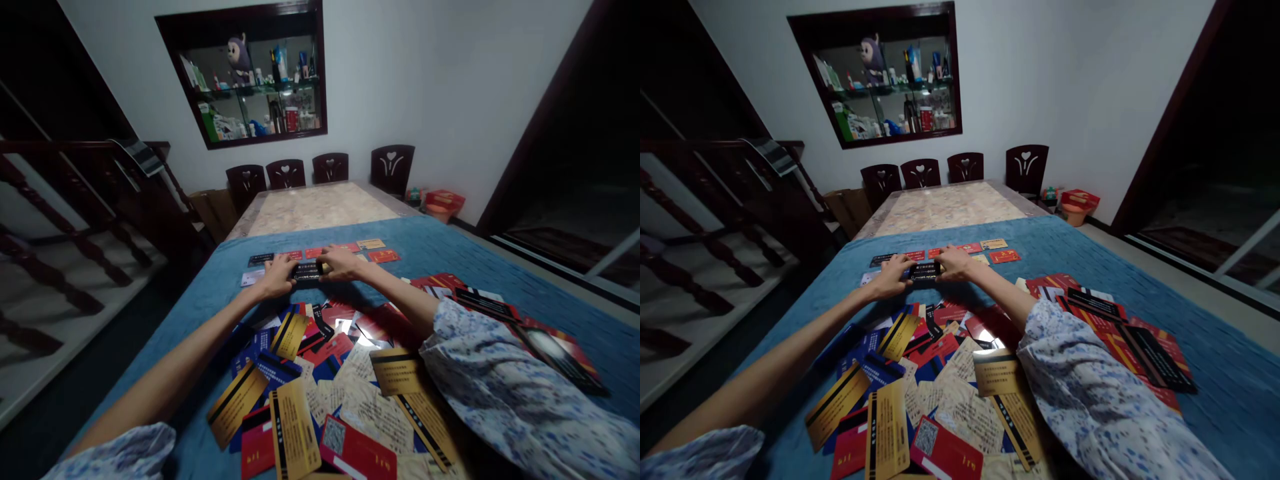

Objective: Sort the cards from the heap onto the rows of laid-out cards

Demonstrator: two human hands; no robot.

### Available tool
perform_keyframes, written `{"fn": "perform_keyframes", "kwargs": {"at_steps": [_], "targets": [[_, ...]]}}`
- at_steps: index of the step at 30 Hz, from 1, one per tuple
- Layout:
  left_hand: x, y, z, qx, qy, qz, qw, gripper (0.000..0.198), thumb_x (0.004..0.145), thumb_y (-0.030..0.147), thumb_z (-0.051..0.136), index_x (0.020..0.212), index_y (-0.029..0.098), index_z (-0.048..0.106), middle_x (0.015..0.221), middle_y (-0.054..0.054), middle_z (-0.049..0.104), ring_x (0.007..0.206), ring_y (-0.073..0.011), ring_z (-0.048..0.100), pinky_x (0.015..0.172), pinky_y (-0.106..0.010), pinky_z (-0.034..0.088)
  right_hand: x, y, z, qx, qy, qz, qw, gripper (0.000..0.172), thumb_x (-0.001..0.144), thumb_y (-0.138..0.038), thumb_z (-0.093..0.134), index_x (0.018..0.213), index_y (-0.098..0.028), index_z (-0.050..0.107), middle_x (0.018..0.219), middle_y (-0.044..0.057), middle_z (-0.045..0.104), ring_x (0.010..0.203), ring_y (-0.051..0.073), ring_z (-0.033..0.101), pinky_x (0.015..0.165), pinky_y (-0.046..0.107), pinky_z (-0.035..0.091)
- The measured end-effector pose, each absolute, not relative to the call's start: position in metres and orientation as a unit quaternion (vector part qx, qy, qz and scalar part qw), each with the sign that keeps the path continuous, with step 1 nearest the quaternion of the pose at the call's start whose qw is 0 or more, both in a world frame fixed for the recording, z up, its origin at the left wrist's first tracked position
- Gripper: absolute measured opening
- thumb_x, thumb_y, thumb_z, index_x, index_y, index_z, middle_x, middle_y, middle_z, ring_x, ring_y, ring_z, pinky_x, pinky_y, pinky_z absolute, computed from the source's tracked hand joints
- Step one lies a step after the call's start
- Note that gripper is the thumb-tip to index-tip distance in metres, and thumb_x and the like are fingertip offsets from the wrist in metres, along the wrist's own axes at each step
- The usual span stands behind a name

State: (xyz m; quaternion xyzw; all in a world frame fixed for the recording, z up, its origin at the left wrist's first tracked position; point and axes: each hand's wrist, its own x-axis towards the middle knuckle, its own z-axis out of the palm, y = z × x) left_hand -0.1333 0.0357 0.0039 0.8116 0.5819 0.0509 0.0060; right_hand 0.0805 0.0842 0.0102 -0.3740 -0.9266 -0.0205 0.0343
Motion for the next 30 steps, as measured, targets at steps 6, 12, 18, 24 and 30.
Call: {"fn": "perform_keyframes", "kwargs": {"at_steps": [6,12,18,24,30], "targets": [[-0.151,0.039,0.004,0.801,0.597,0.045,0.004,0.047,0.076,0.015,0.057,0.122,0.021,0.06,0.128,-0.013,0.054,0.123,-0.0337,0.044,0.098,-0.051,0.038,0.059,0.088,0.016,-0.372,-0.928,-0.013,0.029,0.038,0.08,-0.042,0.072,0.111,-0.019,0.072,0.119,0.013,0.065,0.115,0.03,0.055,0.08,0.03,0.044],[-0.171,0.044,0.005,0.785,0.618,0.042,-0.001,0.05,0.074,0.015,0.056,0.124,0.022,0.06,0.125,-0.013,0.055,0.12,-0.0328,0.045,0.097,-0.049,0.038,0.035,0.097,0.018,-0.365,-0.93,-0.018,0.027,0.039,0.081,-0.044,0.07,0.111,-0.019,0.071,0.123,0.013,0.064,0.116,0.03,0.055,0.08,0.03,0.045],[-0.189,0.05,0.011,0.774,0.633,0.026,-0.007,0.053,0.075,0.015,0.054,0.127,0.022,0.059,0.127,-0.013,0.055,0.12,-0.0329,0.045,0.097,-0.05,0.038,0.012,0.106,0.02,-0.357,-0.934,-0.014,0.026,0.042,0.083,-0.046,0.067,0.115,-0.019,0.07,0.125,0.015,0.063,0.117,0.033,0.054,0.08,0.033,0.047],[-0.204,0.057,0.014,0.76,0.65,0.004,-0.007,0.049,0.078,0.023,0.057,0.127,0.022,0.059,0.129,-0.013,0.055,0.122,-0.0336,0.046,0.096,-0.05,0.041,-0.01,0.113,0.025,-0.356,-0.934,-0.021,0.011,0.043,0.083,-0.044,0.065,0.117,-0.018,0.07,0.127,0.016,0.062,0.119,0.033,0.053,0.083,0.035,0.048],[-0.221,0.07,0.012,0.746,0.665,0.003,-0.01,0.046,0.076,0.017,0.054,0.121,0.02,0.063,0.127,-0.014,0.056,0.121,-0.0354,0.047,0.095,-0.052,0.043,-0.032,0.124,0.025,-0.355,-0.935,-0.02,0.001,0.042,0.083,-0.044,0.063,0.117,-0.019,0.071,0.129,0.016,0.061,0.12,0.034,0.052,0.085,0.036,0.049]]}}
